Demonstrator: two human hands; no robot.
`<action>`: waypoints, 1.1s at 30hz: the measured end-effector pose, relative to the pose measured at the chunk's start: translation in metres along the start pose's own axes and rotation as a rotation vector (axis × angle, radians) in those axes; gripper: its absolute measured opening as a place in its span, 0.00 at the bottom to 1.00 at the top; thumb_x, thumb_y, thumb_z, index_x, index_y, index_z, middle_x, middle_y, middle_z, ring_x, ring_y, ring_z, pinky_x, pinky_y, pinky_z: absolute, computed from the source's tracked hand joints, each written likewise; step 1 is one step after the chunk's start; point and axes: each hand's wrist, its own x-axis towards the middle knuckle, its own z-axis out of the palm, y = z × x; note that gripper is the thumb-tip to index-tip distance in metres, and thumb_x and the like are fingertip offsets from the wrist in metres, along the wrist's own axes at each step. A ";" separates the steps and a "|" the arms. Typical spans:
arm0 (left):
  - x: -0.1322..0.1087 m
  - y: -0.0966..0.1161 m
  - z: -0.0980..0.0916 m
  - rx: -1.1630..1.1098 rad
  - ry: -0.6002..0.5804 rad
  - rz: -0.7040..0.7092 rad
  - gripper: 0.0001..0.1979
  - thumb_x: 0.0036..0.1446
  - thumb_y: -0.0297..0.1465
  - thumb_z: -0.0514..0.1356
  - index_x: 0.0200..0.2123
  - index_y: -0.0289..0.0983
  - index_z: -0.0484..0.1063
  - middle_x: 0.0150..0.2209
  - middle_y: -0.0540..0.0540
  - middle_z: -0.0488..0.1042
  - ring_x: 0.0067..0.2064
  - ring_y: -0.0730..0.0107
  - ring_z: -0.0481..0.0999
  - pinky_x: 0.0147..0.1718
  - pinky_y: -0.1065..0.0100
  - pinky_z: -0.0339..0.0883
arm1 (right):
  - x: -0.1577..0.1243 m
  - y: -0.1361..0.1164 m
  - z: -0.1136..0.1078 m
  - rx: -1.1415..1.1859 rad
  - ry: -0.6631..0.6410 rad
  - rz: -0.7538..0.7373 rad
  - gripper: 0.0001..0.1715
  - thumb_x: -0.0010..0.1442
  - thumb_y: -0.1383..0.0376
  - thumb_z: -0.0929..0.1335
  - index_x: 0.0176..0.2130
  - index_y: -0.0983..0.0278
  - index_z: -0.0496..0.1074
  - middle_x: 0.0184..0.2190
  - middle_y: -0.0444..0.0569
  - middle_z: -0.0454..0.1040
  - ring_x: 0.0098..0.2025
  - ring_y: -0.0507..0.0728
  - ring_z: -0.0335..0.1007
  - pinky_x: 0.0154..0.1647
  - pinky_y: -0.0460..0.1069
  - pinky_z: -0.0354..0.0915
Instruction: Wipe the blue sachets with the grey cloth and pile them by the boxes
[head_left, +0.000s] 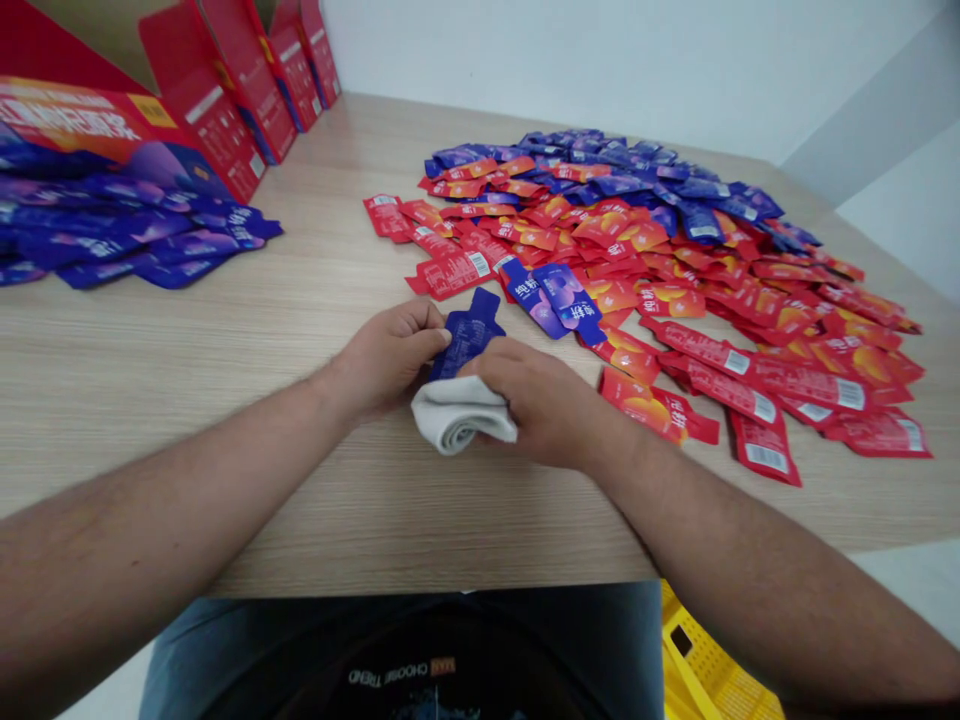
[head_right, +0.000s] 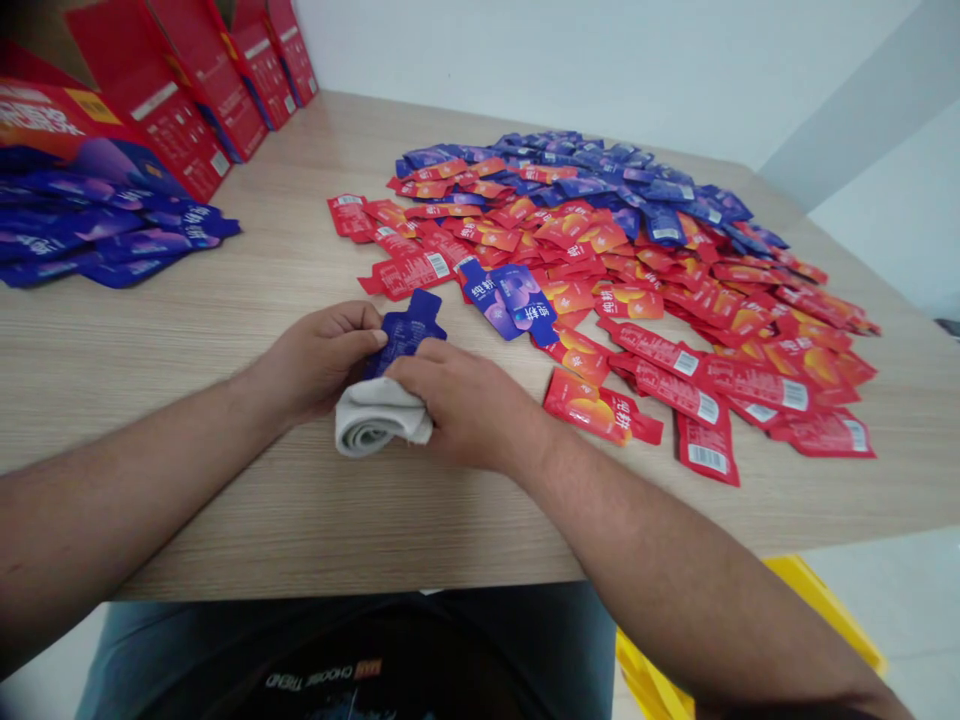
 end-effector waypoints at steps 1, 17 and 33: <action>0.000 0.001 0.001 -0.010 0.006 -0.010 0.09 0.52 0.23 0.60 0.26 0.38 0.62 0.19 0.55 0.61 0.20 0.77 0.60 0.21 0.73 0.52 | 0.000 -0.001 0.000 0.009 -0.033 -0.016 0.10 0.60 0.64 0.71 0.44 0.62 0.74 0.40 0.49 0.78 0.45 0.58 0.71 0.44 0.51 0.67; -0.002 0.004 -0.004 -0.002 -0.164 -0.061 0.10 0.53 0.23 0.62 0.25 0.37 0.64 0.18 0.56 0.62 0.19 0.79 0.59 0.20 0.74 0.51 | 0.006 0.033 -0.014 -0.152 0.348 0.278 0.13 0.63 0.57 0.71 0.44 0.62 0.75 0.40 0.51 0.78 0.45 0.63 0.73 0.46 0.56 0.67; 0.001 0.029 -0.044 0.052 -0.018 0.180 0.07 0.56 0.27 0.60 0.29 0.38 0.63 0.24 0.55 0.65 0.24 0.77 0.67 0.23 0.73 0.63 | -0.004 0.020 -0.010 -0.122 0.327 0.202 0.07 0.59 0.59 0.69 0.37 0.59 0.74 0.32 0.49 0.76 0.33 0.61 0.74 0.32 0.53 0.67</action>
